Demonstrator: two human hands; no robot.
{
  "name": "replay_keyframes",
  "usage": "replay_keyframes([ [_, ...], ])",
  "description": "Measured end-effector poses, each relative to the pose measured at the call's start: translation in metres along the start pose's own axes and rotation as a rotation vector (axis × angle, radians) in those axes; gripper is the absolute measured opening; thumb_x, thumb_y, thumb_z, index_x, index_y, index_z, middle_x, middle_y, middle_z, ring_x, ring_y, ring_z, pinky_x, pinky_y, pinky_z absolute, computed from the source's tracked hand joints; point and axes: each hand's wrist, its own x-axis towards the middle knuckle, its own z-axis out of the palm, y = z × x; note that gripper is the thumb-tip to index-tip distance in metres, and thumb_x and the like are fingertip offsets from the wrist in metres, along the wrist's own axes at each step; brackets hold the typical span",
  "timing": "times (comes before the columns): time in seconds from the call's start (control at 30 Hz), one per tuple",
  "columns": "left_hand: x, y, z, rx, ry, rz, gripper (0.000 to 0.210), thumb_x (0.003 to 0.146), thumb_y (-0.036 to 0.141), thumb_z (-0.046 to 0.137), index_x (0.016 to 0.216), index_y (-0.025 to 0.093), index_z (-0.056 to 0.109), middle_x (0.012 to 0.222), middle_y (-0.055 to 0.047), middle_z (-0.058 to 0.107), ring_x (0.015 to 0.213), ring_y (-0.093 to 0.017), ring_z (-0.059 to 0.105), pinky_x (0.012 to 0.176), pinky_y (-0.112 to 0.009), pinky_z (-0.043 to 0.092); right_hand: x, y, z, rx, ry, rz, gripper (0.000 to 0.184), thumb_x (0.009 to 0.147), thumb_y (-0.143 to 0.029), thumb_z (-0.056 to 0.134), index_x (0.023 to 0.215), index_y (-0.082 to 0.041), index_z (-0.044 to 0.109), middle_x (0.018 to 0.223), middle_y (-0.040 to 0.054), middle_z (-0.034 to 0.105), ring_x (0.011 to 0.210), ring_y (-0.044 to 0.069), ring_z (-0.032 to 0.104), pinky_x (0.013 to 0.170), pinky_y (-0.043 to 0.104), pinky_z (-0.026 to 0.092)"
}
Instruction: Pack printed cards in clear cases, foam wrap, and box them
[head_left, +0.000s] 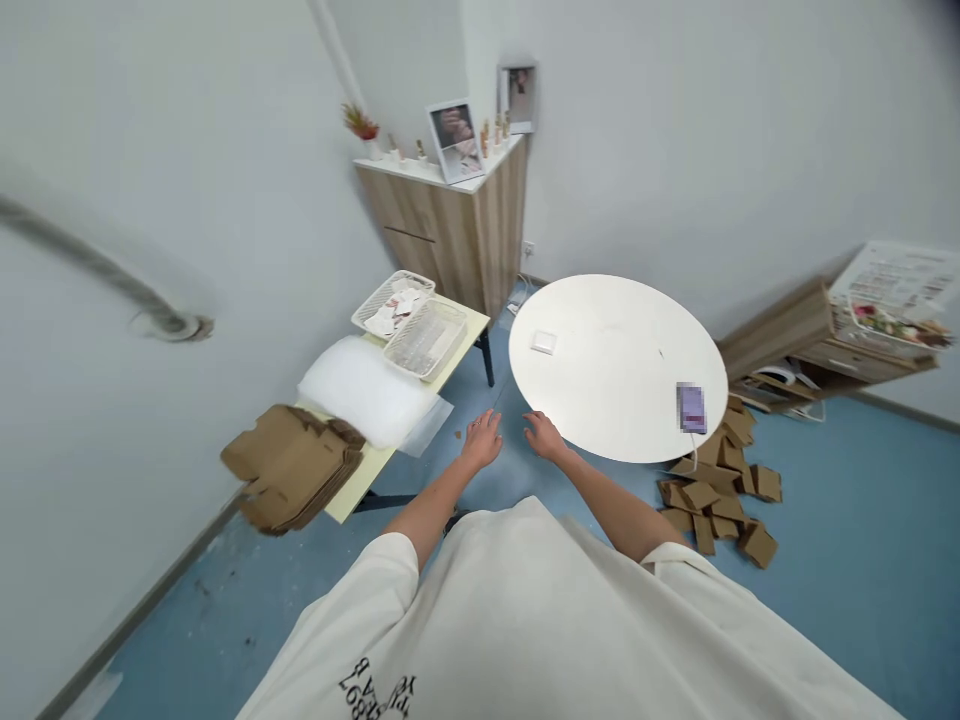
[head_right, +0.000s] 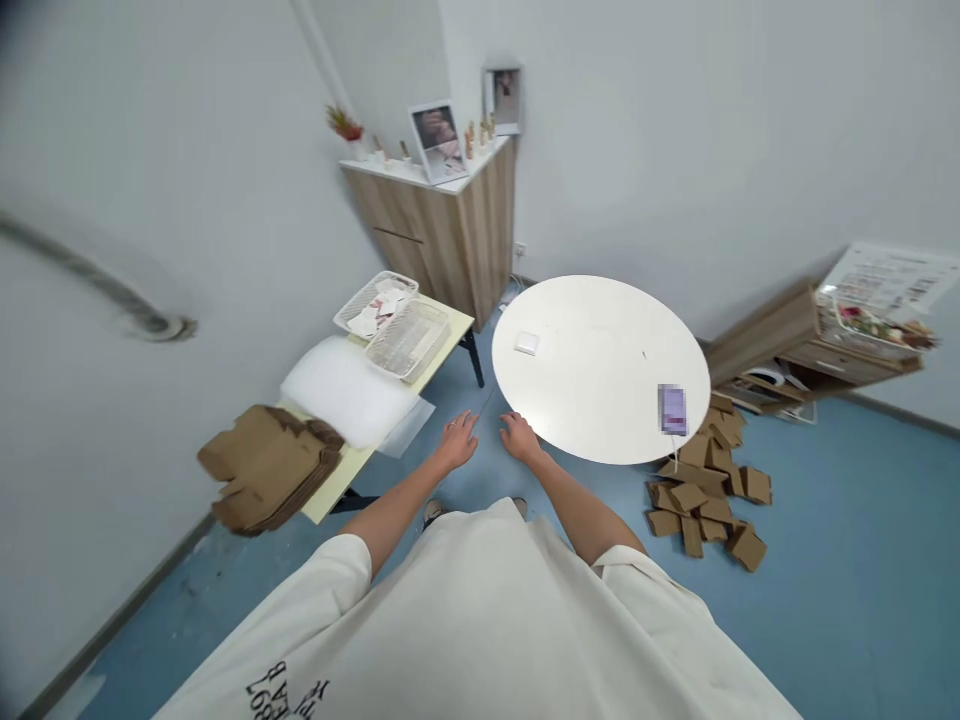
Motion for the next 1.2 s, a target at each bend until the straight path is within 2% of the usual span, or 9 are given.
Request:
replay_keyframes([
  [0.13, -0.048, -0.049, -0.015, -0.052, 0.078, -0.142, 0.056, 0.096, 0.029, 0.043, 0.151, 0.023, 0.035, 0.161, -0.012, 0.029, 0.146, -0.031, 0.03, 0.116, -0.047, 0.028, 0.019, -0.055, 0.029, -0.006, -0.07, -0.15, 0.045, 0.096, -0.024, 0.046, 0.14, -0.017, 0.052, 0.143, 0.0135, 0.05, 0.13, 0.025, 0.05, 0.107, 0.035, 0.04],
  [0.33, -0.129, -0.127, -0.031, -0.147, 0.188, -0.332, 0.055, 0.096, 0.033, 0.045, 0.149, 0.021, 0.038, 0.159, -0.012, 0.032, 0.143, -0.03, 0.034, 0.114, -0.047, 0.032, 0.032, -0.152, 0.09, -0.034, -0.171, -0.302, 0.044, 0.096, -0.022, 0.046, 0.139, -0.017, 0.053, 0.141, 0.0129, 0.053, 0.13, 0.024, 0.05, 0.108, 0.035, 0.039],
  [0.57, -0.218, -0.248, -0.042, -0.178, 0.299, -0.542, 0.051, 0.095, 0.03, 0.049, 0.145, 0.019, 0.044, 0.155, -0.013, 0.038, 0.141, -0.029, 0.038, 0.113, -0.043, 0.035, 0.028, -0.266, 0.159, -0.098, -0.273, -0.414, 0.043, 0.097, -0.024, 0.045, 0.138, -0.018, 0.055, 0.143, 0.013, 0.052, 0.127, 0.026, 0.053, 0.104, 0.035, 0.043],
  [0.7, -0.257, -0.319, -0.053, -0.122, 0.269, -0.634, 0.045, 0.095, 0.028, 0.048, 0.139, 0.018, 0.049, 0.15, -0.014, 0.044, 0.138, -0.029, 0.042, 0.112, -0.041, 0.035, 0.028, -0.315, 0.191, -0.13, -0.305, -0.455, 0.043, 0.097, -0.023, 0.045, 0.138, -0.018, 0.055, 0.143, 0.0131, 0.052, 0.126, 0.026, 0.052, 0.103, 0.036, 0.044],
  [0.8, -0.277, -0.358, -0.063, -0.033, 0.209, -0.62, 0.041, 0.093, 0.032, 0.053, 0.131, 0.017, 0.055, 0.145, -0.017, 0.048, 0.136, -0.031, 0.042, 0.111, -0.044, 0.033, 0.03, -0.343, 0.208, -0.133, -0.307, -0.479, 0.042, 0.097, -0.022, 0.045, 0.137, -0.017, 0.056, 0.141, 0.0125, 0.052, 0.127, 0.025, 0.052, 0.103, 0.035, 0.043],
  [0.9, -0.286, -0.382, -0.07, 0.008, 0.144, -0.611, 0.043, 0.089, 0.039, 0.061, 0.126, 0.016, 0.058, 0.142, -0.017, 0.05, 0.133, -0.034, 0.044, 0.111, -0.047, 0.032, 0.035, -0.363, 0.217, -0.149, -0.306, -0.499, 0.041, 0.097, -0.021, 0.046, 0.136, -0.018, 0.057, 0.14, 0.0115, 0.054, 0.128, 0.025, 0.051, 0.104, 0.035, 0.043],
  [1.03, -0.288, -0.398, -0.074, -0.022, 0.08, -0.638, 0.048, 0.087, 0.047, 0.063, 0.125, 0.018, 0.059, 0.136, -0.016, 0.056, 0.131, -0.034, 0.047, 0.109, -0.047, 0.034, 0.045, -0.381, 0.219, -0.195, -0.315, -0.508, 0.04, 0.096, -0.021, 0.047, 0.134, -0.02, 0.058, 0.14, 0.0105, 0.054, 0.128, 0.025, 0.051, 0.102, 0.036, 0.044],
  [1.1, -0.289, -0.402, -0.074, -0.049, 0.075, -0.641, 0.042, 0.091, 0.045, 0.057, 0.123, 0.018, 0.061, 0.131, -0.015, 0.06, 0.126, -0.033, 0.052, 0.105, -0.045, 0.038, 0.05, -0.388, 0.218, -0.217, -0.318, -0.521, 0.04, 0.096, -0.02, 0.047, 0.134, -0.021, 0.058, 0.14, 0.0102, 0.054, 0.128, 0.025, 0.051, 0.102, 0.036, 0.044],
  [1.2, -0.292, -0.402, -0.073, -0.028, 0.068, -0.598, 0.032, 0.097, 0.032, 0.044, 0.116, 0.016, 0.065, 0.123, -0.017, 0.064, 0.117, -0.032, 0.059, 0.098, -0.045, 0.044, 0.058, -0.401, 0.219, -0.245, -0.307, -0.539, 0.041, 0.095, -0.019, 0.048, 0.134, -0.021, 0.059, 0.139, 0.0102, 0.055, 0.127, 0.025, 0.051, 0.1, 0.035, 0.046],
])
